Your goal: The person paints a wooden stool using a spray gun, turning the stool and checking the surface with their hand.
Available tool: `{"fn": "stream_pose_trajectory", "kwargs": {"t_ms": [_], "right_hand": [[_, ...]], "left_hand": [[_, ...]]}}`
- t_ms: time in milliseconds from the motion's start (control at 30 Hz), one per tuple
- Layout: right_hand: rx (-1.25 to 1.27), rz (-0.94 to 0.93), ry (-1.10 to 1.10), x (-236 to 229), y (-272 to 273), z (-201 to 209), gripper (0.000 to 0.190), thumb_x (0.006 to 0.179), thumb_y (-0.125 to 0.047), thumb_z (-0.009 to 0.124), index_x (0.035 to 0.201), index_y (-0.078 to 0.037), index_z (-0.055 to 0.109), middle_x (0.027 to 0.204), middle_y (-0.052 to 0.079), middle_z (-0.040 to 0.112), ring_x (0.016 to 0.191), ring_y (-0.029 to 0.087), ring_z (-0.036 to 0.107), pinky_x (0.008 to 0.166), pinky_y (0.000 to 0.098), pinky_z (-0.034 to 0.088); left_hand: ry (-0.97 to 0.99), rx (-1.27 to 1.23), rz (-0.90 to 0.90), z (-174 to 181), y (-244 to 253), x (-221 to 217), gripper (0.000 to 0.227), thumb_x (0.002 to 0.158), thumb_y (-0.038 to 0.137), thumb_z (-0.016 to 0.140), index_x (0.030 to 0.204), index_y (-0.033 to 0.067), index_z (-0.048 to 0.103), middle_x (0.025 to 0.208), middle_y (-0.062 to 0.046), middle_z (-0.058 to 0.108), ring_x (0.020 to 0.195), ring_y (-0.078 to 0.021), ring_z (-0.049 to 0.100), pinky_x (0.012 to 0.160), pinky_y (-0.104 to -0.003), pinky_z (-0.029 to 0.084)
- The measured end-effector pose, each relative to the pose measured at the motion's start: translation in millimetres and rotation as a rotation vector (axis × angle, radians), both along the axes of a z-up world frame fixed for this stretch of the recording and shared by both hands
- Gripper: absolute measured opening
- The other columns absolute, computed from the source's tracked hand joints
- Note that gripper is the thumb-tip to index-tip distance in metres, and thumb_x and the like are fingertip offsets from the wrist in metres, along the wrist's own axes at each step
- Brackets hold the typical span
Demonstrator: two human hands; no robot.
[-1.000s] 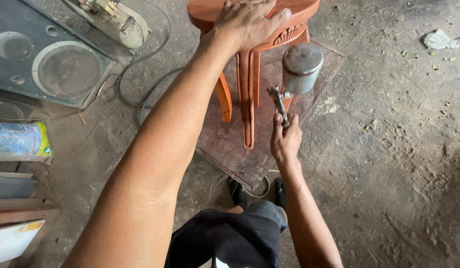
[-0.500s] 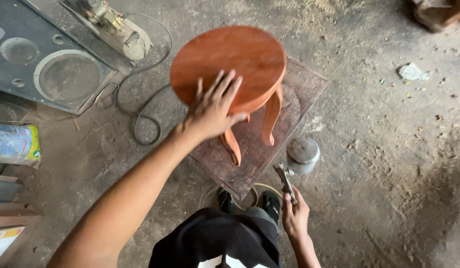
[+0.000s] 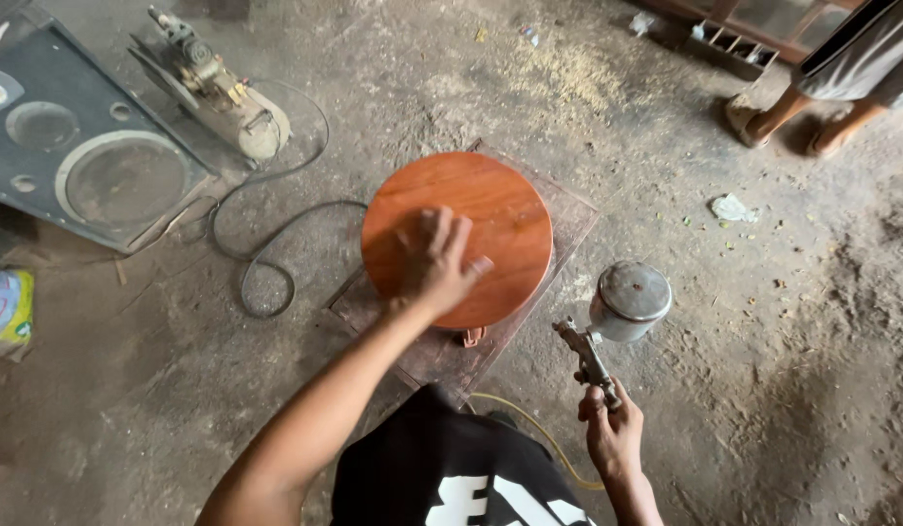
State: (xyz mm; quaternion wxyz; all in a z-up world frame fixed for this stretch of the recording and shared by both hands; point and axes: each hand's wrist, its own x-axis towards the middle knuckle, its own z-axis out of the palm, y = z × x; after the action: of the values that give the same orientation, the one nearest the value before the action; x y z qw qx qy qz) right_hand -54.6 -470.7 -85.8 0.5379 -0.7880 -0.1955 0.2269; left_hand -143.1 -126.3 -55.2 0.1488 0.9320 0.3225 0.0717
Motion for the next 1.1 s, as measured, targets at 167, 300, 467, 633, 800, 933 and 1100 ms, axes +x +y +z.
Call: {"fn": "stream_pose_trajectory", "kwargs": {"t_ms": [167,300,467,633,800,933,1100], "right_hand": [[0.078,0.022,0.003,-21.1,-4.7,35.2,0.062,0.097,-0.055,0.052,0.123,-0.002,0.070,0.065,0.002,0.060,0.061,0.010,0.054,0.058,0.0274,0.043],[0.059,0.027,-0.004,-32.4,-4.2,53.8,0.065,0.096,-0.058,0.051,0.122,-0.001,0.070,0.065,0.002,0.062,0.062,0.011,0.053,0.059,0.0280,0.043],[0.098,0.175,0.037,-43.0,14.7,71.9,0.067,0.098,-0.060,0.052,0.123,0.000,0.069,0.066,0.001,0.054,0.063,0.010,0.047,0.059,0.0283,0.041],[0.034,0.249,-0.153,-51.2,30.2,81.5,0.073,0.093,-0.067,0.042,0.124,-0.002,0.059,0.079,-0.001,0.065,0.061,0.008,0.053,0.054,0.0272,0.046],[-0.063,0.041,-0.158,-48.1,26.1,83.7,0.067,0.100,-0.063,0.039,0.124,-0.006,0.065,0.066,0.003,0.063,0.058,0.011,0.053,0.055,0.0299,0.043],[-0.096,-0.071,-0.134,-41.8,15.9,83.3,0.059,0.103,-0.056,0.040,0.124,-0.008,0.069,0.064,0.004,0.065,0.059,0.011,0.053,0.057,0.0291,0.043],[-0.144,-0.117,-0.047,-38.0,2.4,73.5,0.053,0.103,-0.051,0.045,0.119,-0.008,0.072,0.064,0.005,0.064,0.060,0.011,0.054,0.058,0.0293,0.042]], "left_hand": [[-0.129,0.141,0.529,-13.7,126.5,-17.5,0.090,0.086,0.064,0.067,0.140,-0.0059,0.050,0.135,-0.032,0.053,0.129,-0.0484,0.049,0.103,-0.067,0.036],[-0.203,-0.198,0.462,-45.2,165.4,-26.3,0.067,0.091,0.064,0.065,0.096,-0.0017,0.075,0.100,-0.027,0.073,0.096,-0.0445,0.070,0.084,-0.053,0.056],[-0.311,-0.138,0.421,-75.1,163.1,-32.0,0.069,0.094,0.064,0.064,0.086,-0.0042,0.074,0.087,-0.029,0.072,0.083,-0.0460,0.071,0.073,-0.054,0.056],[-0.429,-0.202,0.663,-80.5,144.4,-63.6,0.065,0.092,0.059,0.064,0.081,-0.0035,0.074,0.084,-0.027,0.073,0.080,-0.0449,0.071,0.073,-0.053,0.055],[-0.585,-0.275,0.947,-79.9,97.2,-93.6,0.063,0.098,0.055,0.060,0.079,-0.0038,0.072,0.079,-0.025,0.072,0.074,-0.0423,0.071,0.072,-0.053,0.052],[-0.589,-0.346,0.935,-74.9,34.3,-119.5,0.066,0.101,0.055,0.060,0.078,-0.0058,0.068,0.074,-0.024,0.070,0.069,-0.0404,0.069,0.068,-0.052,0.051],[-0.451,0.066,0.181,-40.1,-2.6,-185.3,0.069,0.091,0.054,0.066,0.126,-0.0042,0.055,0.120,-0.033,0.061,0.107,-0.0417,0.064,0.087,-0.051,0.056]]}}
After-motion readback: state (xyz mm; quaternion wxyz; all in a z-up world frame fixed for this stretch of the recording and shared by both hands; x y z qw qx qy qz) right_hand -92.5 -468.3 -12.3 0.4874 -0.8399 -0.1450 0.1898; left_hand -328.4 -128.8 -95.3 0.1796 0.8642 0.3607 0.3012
